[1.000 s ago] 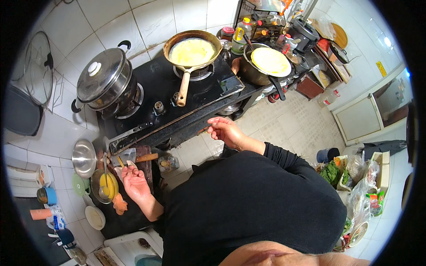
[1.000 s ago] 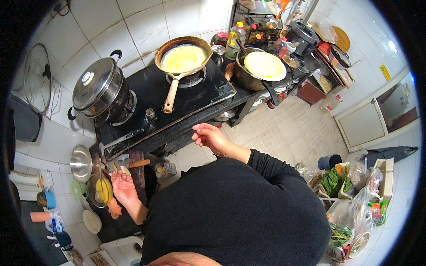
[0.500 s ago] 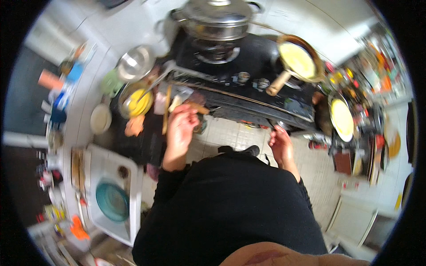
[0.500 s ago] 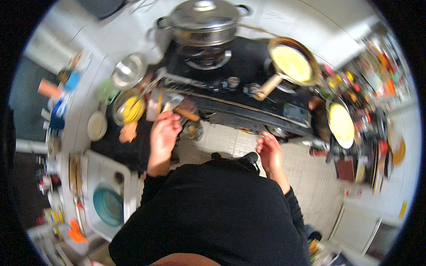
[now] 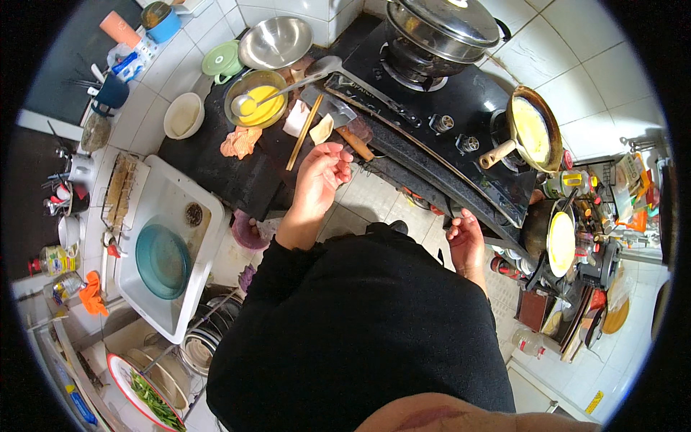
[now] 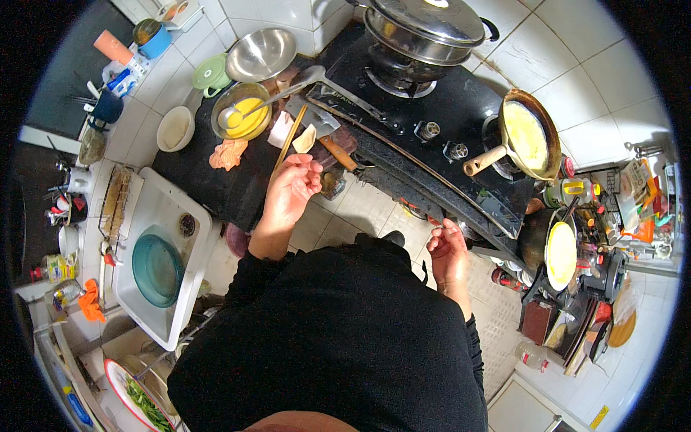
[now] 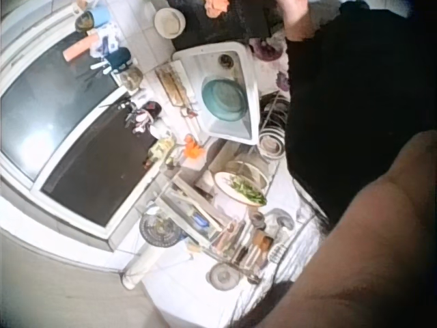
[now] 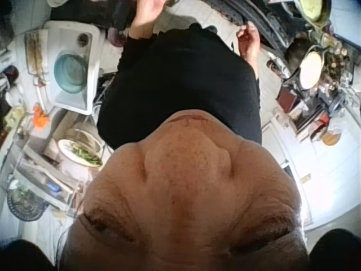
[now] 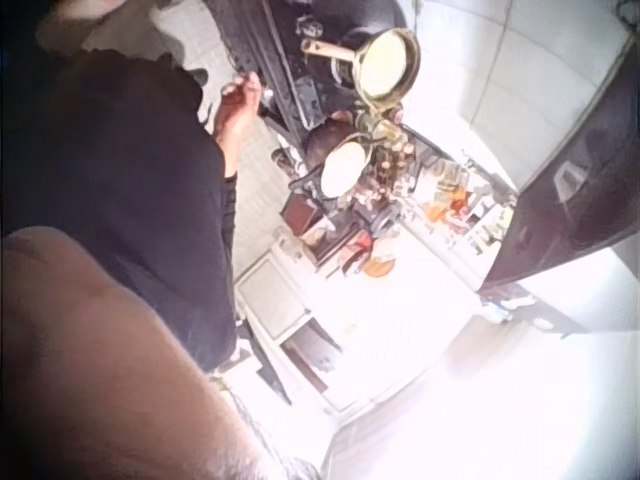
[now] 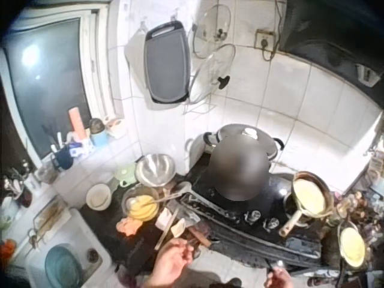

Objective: The person cracks eggs into a bowl, whisks them with chopsticks, and pours the mixture into a hot pan to cook an omelet. They then transfer the cooked omelet to a plate, wipe the pan with a paper towel, and repeat the process to cook another omelet.

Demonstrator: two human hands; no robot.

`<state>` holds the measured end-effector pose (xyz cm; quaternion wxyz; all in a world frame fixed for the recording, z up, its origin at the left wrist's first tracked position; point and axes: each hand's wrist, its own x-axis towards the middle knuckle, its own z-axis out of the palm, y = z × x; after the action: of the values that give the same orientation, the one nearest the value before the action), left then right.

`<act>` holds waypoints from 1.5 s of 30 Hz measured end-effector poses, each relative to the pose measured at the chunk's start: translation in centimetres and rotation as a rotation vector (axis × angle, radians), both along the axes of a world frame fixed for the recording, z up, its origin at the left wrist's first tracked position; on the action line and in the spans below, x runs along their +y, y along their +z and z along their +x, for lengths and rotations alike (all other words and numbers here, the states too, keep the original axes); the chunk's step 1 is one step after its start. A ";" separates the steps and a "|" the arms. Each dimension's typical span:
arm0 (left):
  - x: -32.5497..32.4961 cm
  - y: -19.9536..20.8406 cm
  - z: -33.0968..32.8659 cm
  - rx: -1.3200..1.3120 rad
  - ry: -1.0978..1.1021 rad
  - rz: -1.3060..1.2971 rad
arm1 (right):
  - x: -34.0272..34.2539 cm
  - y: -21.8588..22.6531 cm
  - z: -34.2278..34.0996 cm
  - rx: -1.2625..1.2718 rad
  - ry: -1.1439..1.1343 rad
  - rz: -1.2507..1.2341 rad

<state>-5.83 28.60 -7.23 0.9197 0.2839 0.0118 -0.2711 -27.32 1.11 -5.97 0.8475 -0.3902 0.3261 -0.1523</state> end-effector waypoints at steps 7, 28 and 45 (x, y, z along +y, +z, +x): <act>2.5 -1.1 -0.8 -0.046 0.002 -0.015 | 1.1 -0.7 0.3 -0.005 0.069 -0.014; 3.1 0.1 -1.2 -0.082 -0.103 0.037 | 1.9 -1.4 -2.8 -0.107 -0.068 0.007; -6.9 -0.5 -5.4 -0.136 -0.519 0.290 | 1.9 -4.1 -12.2 0.011 -0.368 0.062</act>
<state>-11.22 21.68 -7.76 0.7683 0.4231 -0.0839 -0.4729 -39.54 2.98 -10.11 0.8151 -0.2985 0.4013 -0.2923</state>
